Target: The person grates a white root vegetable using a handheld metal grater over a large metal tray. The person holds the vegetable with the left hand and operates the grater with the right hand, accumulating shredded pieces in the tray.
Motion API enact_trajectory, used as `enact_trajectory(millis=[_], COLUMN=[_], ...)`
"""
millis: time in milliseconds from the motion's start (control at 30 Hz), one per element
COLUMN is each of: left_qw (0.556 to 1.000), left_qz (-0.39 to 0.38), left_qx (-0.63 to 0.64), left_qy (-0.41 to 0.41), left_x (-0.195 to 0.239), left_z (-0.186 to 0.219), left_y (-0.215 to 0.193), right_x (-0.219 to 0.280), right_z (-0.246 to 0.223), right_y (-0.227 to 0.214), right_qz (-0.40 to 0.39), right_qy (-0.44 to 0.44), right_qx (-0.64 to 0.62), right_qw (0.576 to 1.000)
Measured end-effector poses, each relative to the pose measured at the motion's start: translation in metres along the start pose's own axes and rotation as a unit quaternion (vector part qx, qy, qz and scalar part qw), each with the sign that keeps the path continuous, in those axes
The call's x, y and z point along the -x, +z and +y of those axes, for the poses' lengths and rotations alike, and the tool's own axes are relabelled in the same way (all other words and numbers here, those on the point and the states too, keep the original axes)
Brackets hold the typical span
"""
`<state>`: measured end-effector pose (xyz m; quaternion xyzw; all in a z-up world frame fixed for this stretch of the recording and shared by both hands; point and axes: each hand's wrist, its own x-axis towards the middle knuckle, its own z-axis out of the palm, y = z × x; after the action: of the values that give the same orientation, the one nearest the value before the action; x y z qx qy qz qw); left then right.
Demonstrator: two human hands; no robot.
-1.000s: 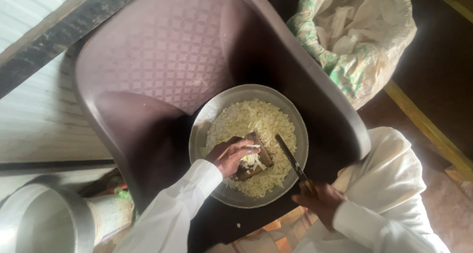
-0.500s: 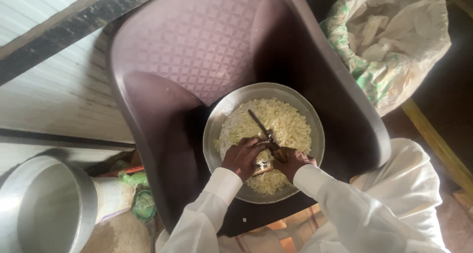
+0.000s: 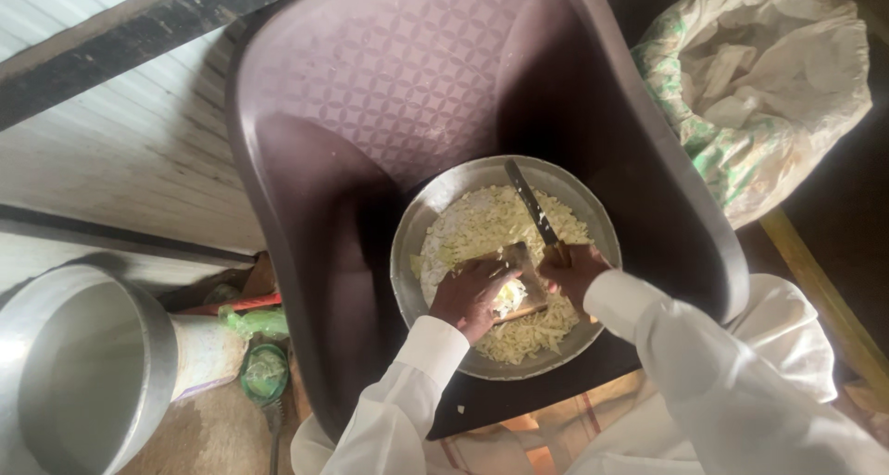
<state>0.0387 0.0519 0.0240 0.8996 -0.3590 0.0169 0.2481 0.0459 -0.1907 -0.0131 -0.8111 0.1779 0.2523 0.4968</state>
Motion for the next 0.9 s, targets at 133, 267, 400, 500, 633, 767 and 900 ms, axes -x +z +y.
enact_trajectory(millis=[133,267,400,500,633,767,900], left_qw=[0.999,0.993,0.991,0.991,0.991,0.995,0.994], left_qz=[0.039,-0.032,-0.037,-0.029,-0.035,0.006,-0.037], left_qx=[0.003,0.054,0.053,0.049,0.035,0.05,0.044], left_qy=[0.001,-0.1,-0.119,-0.119,-0.122,-0.084,-0.091], left_x=[0.001,-0.003,-0.005,-0.005,-0.006,-0.006,-0.003], left_z=[0.0,0.003,0.006,0.008,0.011,0.009,0.002], left_y=[0.004,0.0,-0.006,-0.011,-0.012,-0.009,-0.006], right_x=[-0.016,-0.02,-0.025,-0.034,-0.048,-0.061,-0.073], right_z=[-0.023,-0.038,-0.039,-0.032,-0.016,-0.006,-0.005], right_y=[0.0,0.002,0.008,0.015,0.02,0.025,0.028], right_qz=[-0.015,-0.035,-0.074,-0.09,-0.101,-0.103,-0.112], right_qy=[-0.028,-0.064,-0.078,-0.036,-0.068,-0.047,-0.052], right_qx=[-0.005,0.047,0.061,0.087,0.053,0.073,0.05], right_qw=[0.999,0.996,0.992,0.991,0.991,0.991,0.991])
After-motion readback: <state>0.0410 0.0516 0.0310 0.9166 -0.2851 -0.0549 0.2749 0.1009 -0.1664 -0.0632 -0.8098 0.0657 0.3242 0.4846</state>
